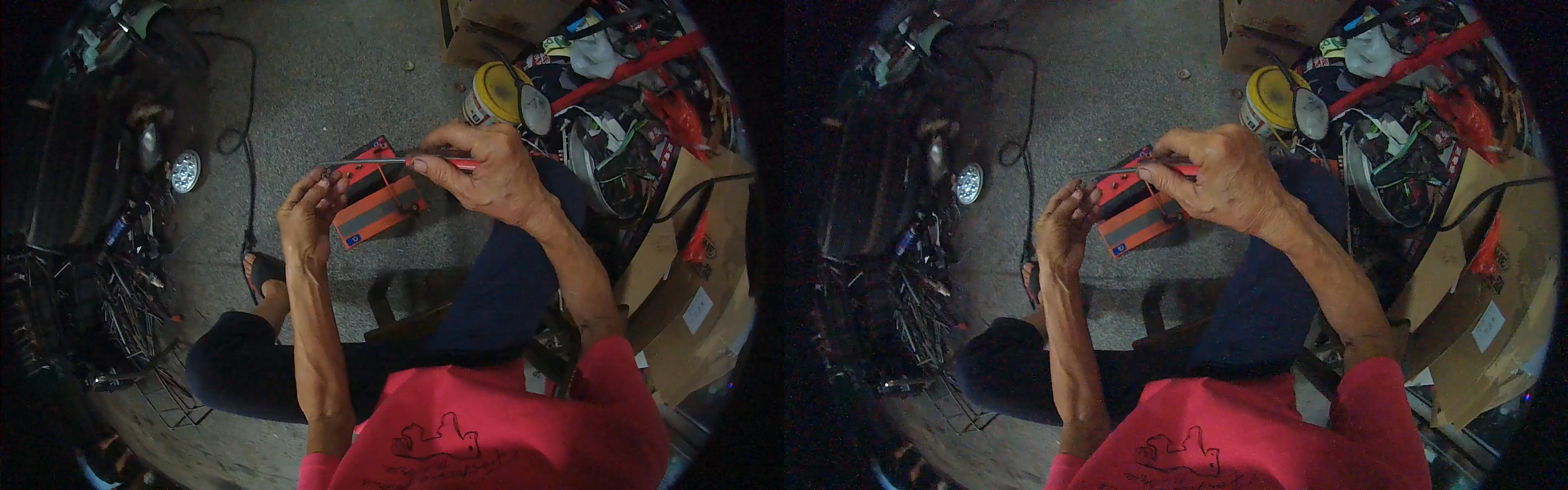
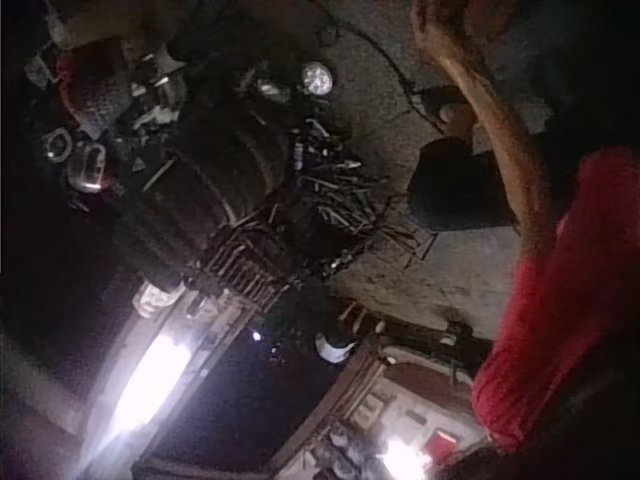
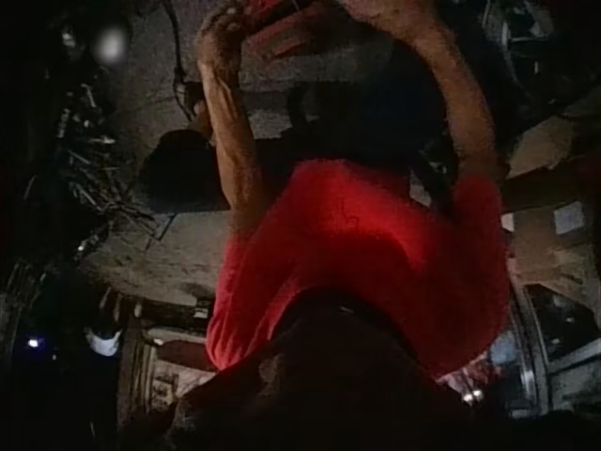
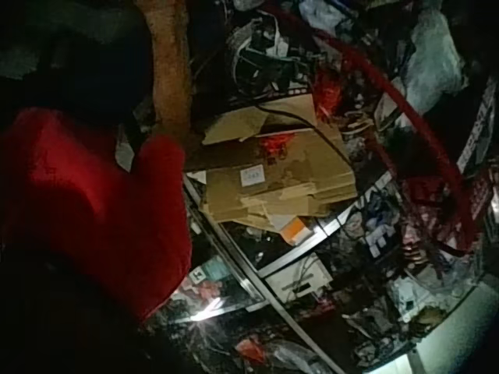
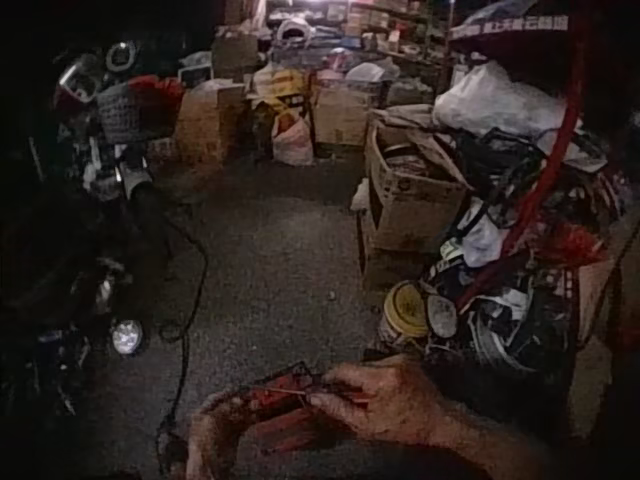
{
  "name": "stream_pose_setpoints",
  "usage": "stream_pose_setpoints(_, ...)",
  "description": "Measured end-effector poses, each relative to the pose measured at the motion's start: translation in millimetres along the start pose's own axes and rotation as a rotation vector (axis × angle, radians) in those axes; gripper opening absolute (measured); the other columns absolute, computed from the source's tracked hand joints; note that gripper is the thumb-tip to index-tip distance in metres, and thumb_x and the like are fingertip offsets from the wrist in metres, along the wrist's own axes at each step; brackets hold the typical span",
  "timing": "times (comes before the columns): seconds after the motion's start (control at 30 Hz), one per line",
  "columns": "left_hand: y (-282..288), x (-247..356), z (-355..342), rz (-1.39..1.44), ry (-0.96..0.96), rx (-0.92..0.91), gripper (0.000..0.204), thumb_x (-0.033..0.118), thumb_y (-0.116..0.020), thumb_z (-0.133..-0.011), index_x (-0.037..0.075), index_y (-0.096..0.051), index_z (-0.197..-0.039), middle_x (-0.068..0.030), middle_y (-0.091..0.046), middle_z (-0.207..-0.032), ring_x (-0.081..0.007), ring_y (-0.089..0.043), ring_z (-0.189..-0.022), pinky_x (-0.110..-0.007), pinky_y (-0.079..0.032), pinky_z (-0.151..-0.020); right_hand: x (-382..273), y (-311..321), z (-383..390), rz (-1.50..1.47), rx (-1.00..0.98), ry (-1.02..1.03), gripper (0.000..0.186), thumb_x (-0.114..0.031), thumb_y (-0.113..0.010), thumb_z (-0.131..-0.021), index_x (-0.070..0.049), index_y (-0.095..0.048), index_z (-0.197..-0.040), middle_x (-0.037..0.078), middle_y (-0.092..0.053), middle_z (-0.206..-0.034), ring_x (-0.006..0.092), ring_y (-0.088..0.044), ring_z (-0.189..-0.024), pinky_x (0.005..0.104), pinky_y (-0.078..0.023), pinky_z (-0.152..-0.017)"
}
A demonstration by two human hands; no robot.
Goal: The person sits on the floor and uses a screwdriver to remove screws from a small red and black rectangular device. They manipulate the casing and internal components, then reassemble the device by screwing the casing back together.
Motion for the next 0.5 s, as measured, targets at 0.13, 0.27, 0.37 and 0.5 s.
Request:
stream_pose_setpoints(0.13,9,-4,-8,0.091,0.029,-0.029,0.036,0.004,-0.059,-0.088,-0.003,-0.049,-0.122,-0.0171,-0.061,-0.112,-0.0259,-0.064,-0.099,-0.034,-0.054,-0.081,0,-2,0,-0.011,-0.002,0.031,0.025,-0.026,-0.073,-0.079,-0.002,-0.068,-0.084,0.014,-0.068,-0.072,0.0278,-0.068,-0.066,0.035,-0.054,-0.058)
stream_pose_setpoints(0.27,15,-7,-12,0.221,0.028,-0.05,0.039,0.002,-0.06,-0.087,-0.006,-0.046,-0.122,-0.0198,-0.062,-0.109,-0.0266,-0.065,-0.096,-0.033,-0.057,-0.078,-2,-1,-1,-0.008,-0.006,0.045,0.025,-0.026,-0.073,-0.079,-0.002,-0.068,-0.084,0.013,-0.068,-0.071,0.0279,-0.068,-0.065,0.035,-0.054,-0.058)
stream_pose_setpoints(0.37,20,-9,-16,0.296,0.047,-0.04,0.039,0.001,-0.06,-0.087,-0.004,-0.045,-0.123,-0.0185,-0.061,-0.109,-0.0264,-0.065,-0.097,-0.033,-0.058,-0.078,-2,-1,0,-0.027,-0.014,0.047,0.024,-0.025,-0.072,-0.08,-0.002,-0.068,-0.083,0.013,-0.068,-0.072,0.0277,-0.068,-0.065,0.0347,-0.054,-0.058)
stream_pose_setpoints(0.5,21,-7,-15,0.326,0.045,-0.039,0.041,0.001,-0.061,-0.087,-0.002,-0.046,-0.124,-0.0175,-0.061,-0.109,-0.0259,-0.065,-0.097,-0.033,-0.058,-0.078,-5,-1,0,-0.038,-0.038,0.034,0.022,-0.025,-0.072,-0.08,-0.003,-0.067,-0.082,0.013,-0.069,-0.073,0.0269,-0.068,-0.065,0.034,-0.053,-0.058)
Point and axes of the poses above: each hand's wrist, its own z-axis away from the middle knuckle, its own y-axis out of the back of the hand, x = y × z, the point moved 2 cm from there along -z, towards the middle knuckle
